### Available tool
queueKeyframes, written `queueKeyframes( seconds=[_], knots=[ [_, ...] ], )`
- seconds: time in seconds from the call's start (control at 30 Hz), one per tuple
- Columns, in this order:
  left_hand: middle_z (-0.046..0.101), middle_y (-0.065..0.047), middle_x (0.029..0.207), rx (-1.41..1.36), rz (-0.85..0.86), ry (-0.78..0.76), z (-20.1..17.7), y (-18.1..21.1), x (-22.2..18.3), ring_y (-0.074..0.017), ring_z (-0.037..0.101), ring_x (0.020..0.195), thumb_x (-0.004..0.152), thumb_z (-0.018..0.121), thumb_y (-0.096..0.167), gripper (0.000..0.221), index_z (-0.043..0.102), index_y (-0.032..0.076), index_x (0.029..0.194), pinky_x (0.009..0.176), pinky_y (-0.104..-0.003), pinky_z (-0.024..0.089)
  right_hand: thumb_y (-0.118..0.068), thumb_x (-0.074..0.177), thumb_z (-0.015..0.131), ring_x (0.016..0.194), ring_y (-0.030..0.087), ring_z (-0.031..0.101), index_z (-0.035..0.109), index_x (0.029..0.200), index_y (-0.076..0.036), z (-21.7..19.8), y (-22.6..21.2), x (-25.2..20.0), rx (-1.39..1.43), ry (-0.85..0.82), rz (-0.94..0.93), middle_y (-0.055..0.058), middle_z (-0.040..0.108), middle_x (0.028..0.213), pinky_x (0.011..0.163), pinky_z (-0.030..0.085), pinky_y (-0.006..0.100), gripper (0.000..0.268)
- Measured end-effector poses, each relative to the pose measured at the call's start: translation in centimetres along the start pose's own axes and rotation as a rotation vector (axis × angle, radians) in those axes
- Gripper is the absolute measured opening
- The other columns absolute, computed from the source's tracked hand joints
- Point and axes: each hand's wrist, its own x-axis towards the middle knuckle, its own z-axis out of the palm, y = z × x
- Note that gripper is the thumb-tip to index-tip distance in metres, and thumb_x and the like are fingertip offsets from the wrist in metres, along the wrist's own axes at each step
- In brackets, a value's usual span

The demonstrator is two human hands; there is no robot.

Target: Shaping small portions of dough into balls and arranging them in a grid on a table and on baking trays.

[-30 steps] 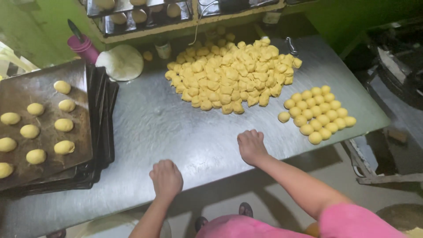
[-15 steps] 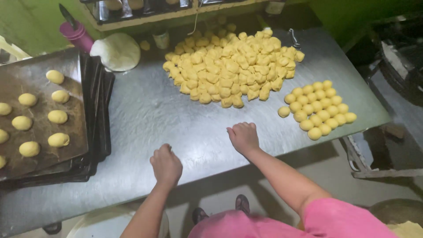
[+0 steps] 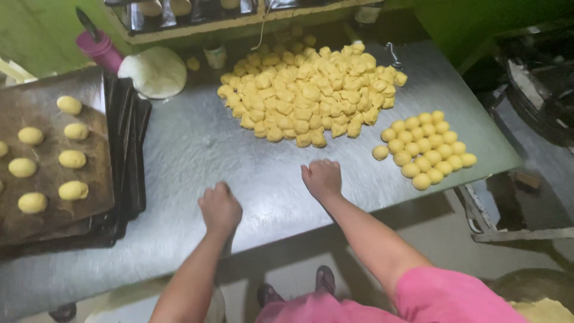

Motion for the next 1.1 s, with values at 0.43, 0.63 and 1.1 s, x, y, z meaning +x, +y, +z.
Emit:
queueKeyframes(
  seconds=[0.43, 0.63, 1.1],
  knots=[
    [0.068, -0.01, 0.08, 0.002, 0.003, 0.321, 5.4, 0.3, 3.4, -0.0315, 0.071, 0.084, 0.1, 0.059, 0.031, 0.019, 0.065, 0.014, 0.095, 0.08, -0.043, 0.052, -0.041, 0.092, 0.062, 0.073, 0.033, 0.067, 0.06, 0.061, -0.014, 1.2, 0.5, 0.5, -0.004, 0.085, 0.0, 0.011, 0.059, 0.06, 0.07, 0.051, 0.046, 0.041],
    [0.068, -0.014, 0.09, -0.037, 0.08, 0.252, 4.6, 0.8, 0.0, -0.0366, 0.07, 0.094, 0.09, 0.062, 0.021, 0.021, 0.063, 0.011, 0.109, 0.087, -0.048, 0.051, -0.04, 0.085, 0.067, 0.088, 0.034, 0.067, 0.064, 0.072, -0.014, -3.4, -2.0, -2.7, 0.044, -0.135, 0.023, 0.008, 0.065, 0.073, 0.079, 0.048, 0.049, 0.03],
    [0.064, -0.016, 0.078, -0.037, 0.041, 0.39, 3.6, 0.0, 3.7, -0.0378, 0.067, 0.087, 0.097, 0.06, 0.029, 0.022, 0.065, 0.01, 0.088, 0.081, -0.049, 0.05, -0.066, 0.087, 0.065, 0.095, 0.029, 0.06, 0.063, 0.069, -0.015, -1.3, -0.9, 1.4, 0.061, -0.017, -0.053, 0.005, 0.06, 0.078, 0.09, 0.042, 0.05, 0.054]
  ],
)
